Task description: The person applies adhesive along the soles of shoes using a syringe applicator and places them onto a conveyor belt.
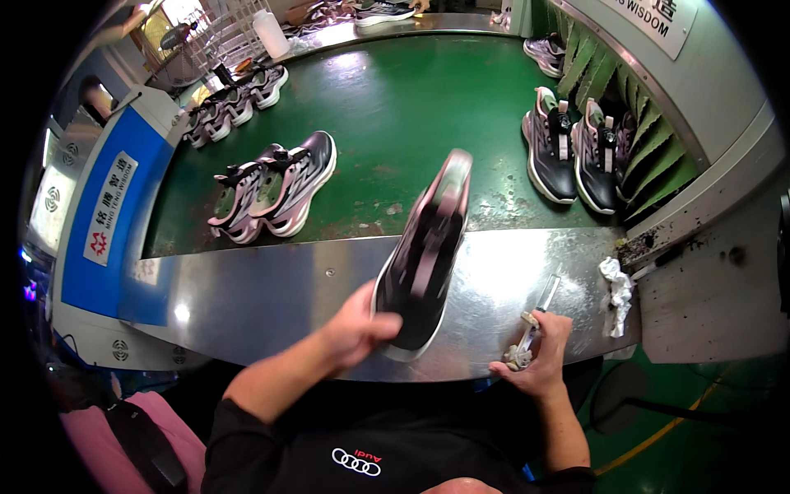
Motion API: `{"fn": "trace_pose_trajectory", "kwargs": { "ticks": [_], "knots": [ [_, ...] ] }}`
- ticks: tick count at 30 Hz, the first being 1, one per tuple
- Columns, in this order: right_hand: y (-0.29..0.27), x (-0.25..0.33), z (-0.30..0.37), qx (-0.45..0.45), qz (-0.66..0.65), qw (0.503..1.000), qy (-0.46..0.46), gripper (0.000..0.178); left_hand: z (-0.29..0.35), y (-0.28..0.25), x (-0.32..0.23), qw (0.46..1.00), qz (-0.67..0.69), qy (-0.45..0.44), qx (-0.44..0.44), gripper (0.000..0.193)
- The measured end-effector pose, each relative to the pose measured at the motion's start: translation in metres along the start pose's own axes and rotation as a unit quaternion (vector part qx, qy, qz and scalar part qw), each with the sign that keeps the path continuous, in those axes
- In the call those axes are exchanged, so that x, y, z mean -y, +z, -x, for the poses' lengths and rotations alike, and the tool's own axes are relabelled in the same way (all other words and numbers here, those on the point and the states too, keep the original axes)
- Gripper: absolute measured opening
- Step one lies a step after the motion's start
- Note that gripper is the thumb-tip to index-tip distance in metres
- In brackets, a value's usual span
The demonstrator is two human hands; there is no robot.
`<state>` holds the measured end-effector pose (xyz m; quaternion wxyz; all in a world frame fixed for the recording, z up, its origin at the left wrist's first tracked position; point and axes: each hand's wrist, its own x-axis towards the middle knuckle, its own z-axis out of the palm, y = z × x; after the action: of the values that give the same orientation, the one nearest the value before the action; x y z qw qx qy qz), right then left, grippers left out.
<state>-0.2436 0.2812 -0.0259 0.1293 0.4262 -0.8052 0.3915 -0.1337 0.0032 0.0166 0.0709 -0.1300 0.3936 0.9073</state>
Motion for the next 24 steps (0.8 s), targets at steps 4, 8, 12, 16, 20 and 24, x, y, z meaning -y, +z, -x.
{"fn": "trace_pose_trajectory", "kwargs": {
  "ticks": [4,8,12,16,20,24],
  "knots": [
    [0.005,0.003,0.004,-0.027,-0.028,0.998,0.044,0.088,-0.138,-0.001,-0.017,0.999,-0.020,0.031,0.015,0.039],
    [0.006,0.005,-0.001,-0.023,-0.016,0.998,0.049,0.086,-0.153,0.017,-0.022,0.994,-0.106,-0.014,-0.013,0.036],
    [-0.002,-0.001,-0.003,-0.035,-0.020,0.998,0.051,0.084,-0.096,-0.013,-0.039,0.988,-0.148,0.031,-0.042,0.023],
    [-0.002,-0.005,-0.006,-0.028,-0.038,0.998,0.042,0.085,-0.003,-0.106,-0.059,0.935,-0.159,0.230,-0.219,0.021],
    [-0.004,-0.004,-0.007,-0.020,-0.065,0.998,0.014,0.090,0.046,-0.166,-0.088,0.839,-0.166,0.361,-0.373,0.047],
    [-0.006,-0.003,-0.004,-0.027,-0.055,0.998,0.020,0.091,0.004,-0.175,-0.111,0.772,-0.415,0.271,-0.399,0.064]
  ]
}}
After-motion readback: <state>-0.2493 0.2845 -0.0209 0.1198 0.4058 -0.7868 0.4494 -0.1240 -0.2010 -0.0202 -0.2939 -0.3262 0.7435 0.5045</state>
